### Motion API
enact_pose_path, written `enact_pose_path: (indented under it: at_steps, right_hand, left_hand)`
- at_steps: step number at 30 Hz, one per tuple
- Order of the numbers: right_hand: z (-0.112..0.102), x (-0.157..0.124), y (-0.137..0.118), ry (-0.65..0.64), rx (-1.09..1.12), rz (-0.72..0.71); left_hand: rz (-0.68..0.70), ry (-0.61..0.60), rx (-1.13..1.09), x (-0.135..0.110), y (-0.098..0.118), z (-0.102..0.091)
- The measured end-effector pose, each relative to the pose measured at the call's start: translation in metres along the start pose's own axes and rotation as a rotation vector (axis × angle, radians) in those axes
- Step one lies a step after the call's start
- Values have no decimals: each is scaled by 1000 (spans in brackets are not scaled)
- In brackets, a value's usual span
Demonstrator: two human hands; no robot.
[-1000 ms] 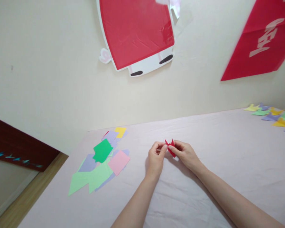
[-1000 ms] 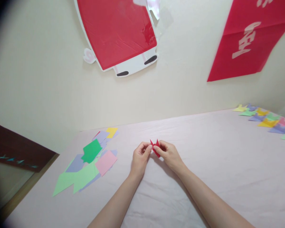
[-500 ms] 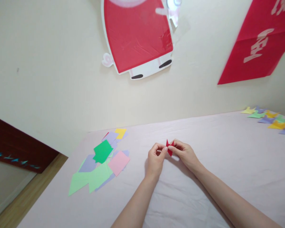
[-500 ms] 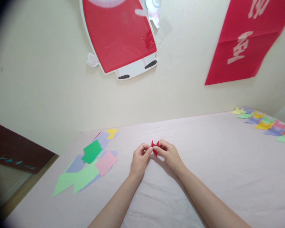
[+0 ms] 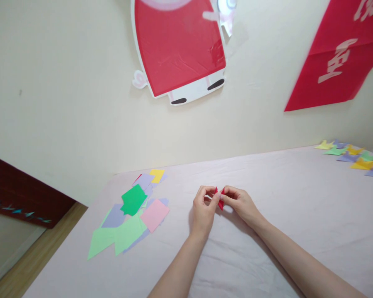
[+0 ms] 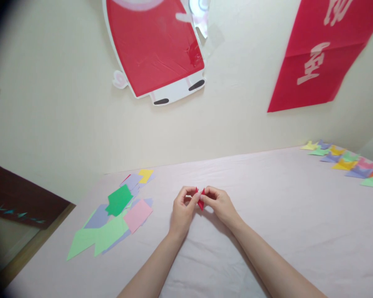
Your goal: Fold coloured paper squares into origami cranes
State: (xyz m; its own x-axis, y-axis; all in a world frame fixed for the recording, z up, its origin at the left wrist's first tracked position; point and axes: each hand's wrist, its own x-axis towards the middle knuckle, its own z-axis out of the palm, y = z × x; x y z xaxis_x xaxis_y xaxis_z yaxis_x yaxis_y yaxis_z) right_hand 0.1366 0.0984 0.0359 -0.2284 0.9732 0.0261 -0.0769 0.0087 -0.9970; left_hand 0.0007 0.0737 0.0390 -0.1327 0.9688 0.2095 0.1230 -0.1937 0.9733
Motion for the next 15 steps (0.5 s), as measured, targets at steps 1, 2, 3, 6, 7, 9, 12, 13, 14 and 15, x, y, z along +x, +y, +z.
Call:
enact_pose_path:
  at_steps: [1,2,3,6,7,9,12,13,14,15]
  right_hand:
    - [0,0,-1,-10,-16,2]
    - [0,0,-1,-21,-32,1]
    - [0,1,-1,-31,-49,-3]
    - [-1,1,1,-54,-112,-21]
    - [-1,1,2,-53,-129,-25]
    - [-2,1,3,-46,-140,-26]
    - [-3,1,4,-37,-126,-23]
    - [-3,1,4,-32,-122,-21]
    - [-3,1,4,-28,-120,-19]
    - [-3,2,5,-24,-119,-17]
  left_hand:
    - [1,-2,-21,1,-1,-1]
    - [-1,-5,-45,3,-2,-1]
    - [-8,-10,-69,4,-4,-2]
    - [-31,-32,-126,8,-8,-5]
    - [-37,-37,-134,9,-10,-5]
    - [-49,-40,-144,10,-11,-6]
    - [-63,-32,-159,10,-11,-6]
    - [-66,-26,-162,10,-11,-5]
    - [-68,-20,-164,9,-10,-5]
    - [-70,-12,-166,9,-10,-5]
